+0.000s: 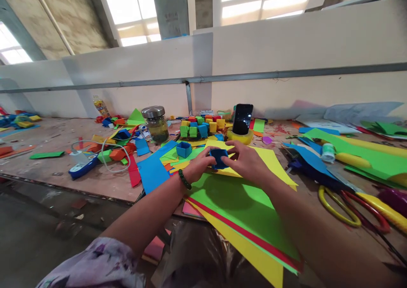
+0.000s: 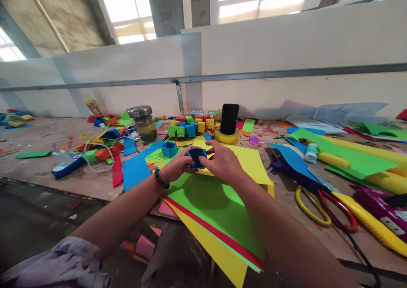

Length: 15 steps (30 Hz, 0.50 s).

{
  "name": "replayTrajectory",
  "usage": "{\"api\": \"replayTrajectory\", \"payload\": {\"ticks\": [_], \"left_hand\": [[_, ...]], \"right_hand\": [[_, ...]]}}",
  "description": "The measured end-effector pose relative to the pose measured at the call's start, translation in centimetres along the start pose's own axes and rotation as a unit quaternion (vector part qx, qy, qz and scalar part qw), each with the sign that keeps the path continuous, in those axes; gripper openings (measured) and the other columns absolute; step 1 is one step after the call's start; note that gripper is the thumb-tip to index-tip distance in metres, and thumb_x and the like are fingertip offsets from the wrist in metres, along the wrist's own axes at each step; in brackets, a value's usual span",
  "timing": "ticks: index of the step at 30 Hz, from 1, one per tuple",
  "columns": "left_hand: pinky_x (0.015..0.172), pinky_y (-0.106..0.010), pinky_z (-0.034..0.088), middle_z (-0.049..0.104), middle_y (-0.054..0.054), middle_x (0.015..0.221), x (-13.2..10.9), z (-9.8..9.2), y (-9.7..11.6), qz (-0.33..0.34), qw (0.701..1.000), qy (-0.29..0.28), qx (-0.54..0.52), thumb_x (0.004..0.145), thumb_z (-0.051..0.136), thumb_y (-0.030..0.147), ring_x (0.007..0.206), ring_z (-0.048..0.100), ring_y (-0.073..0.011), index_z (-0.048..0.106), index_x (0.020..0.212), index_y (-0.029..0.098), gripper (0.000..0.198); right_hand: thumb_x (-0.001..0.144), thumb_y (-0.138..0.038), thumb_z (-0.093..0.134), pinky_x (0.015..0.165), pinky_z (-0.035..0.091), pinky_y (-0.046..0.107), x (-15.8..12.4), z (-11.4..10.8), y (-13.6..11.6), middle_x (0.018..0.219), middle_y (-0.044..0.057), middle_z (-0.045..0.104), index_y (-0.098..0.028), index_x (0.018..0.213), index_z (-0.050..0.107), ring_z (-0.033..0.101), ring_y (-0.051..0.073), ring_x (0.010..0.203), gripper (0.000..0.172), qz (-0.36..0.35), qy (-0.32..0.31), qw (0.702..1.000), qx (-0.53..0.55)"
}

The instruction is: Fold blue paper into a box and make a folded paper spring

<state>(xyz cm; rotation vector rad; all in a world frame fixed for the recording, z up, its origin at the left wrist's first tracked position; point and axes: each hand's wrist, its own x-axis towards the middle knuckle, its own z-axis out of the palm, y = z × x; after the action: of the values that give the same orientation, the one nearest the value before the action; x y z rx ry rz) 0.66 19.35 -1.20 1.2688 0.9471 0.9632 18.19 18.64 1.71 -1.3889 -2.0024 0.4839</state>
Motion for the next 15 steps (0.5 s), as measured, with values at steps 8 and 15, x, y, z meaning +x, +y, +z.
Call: {"api": "replayTrajectory", "payload": {"ticks": [8, 15], "left_hand": [[0.093, -0.037, 0.046, 0.068, -0.005, 0.095, 1.2, -0.2, -1.0, 0.110, 0.951, 0.102, 0.271, 0.059, 0.051, 0.005, 0.093, 0.059, -0.0209, 0.066, 0.093, 0.014, 0.039], [0.088, -0.037, 0.049, 0.071, -0.007, 0.087, 1.8, -0.6, -1.2, 0.070, 0.954, 0.093, 0.277, 0.059, 0.057, 0.007, 0.085, 0.062, -0.0218, 0.072, 0.090, 0.011, 0.034]], "right_hand": [[0.080, -0.026, 0.055, 0.068, 0.047, 0.028, -0.5, 1.4, -1.0, 0.100, 0.010, 0.072, -0.015, 0.127, 0.051, 0.068, 0.019, 0.072, 0.048, -0.020, -0.017, 0.992, -0.123], [0.080, -0.028, 0.055, 0.067, 0.047, 0.028, -0.3, 2.0, -0.4, 0.101, 0.011, 0.072, -0.016, 0.125, 0.053, 0.067, 0.019, 0.071, 0.047, -0.013, -0.050, 0.991, -0.121]]}}
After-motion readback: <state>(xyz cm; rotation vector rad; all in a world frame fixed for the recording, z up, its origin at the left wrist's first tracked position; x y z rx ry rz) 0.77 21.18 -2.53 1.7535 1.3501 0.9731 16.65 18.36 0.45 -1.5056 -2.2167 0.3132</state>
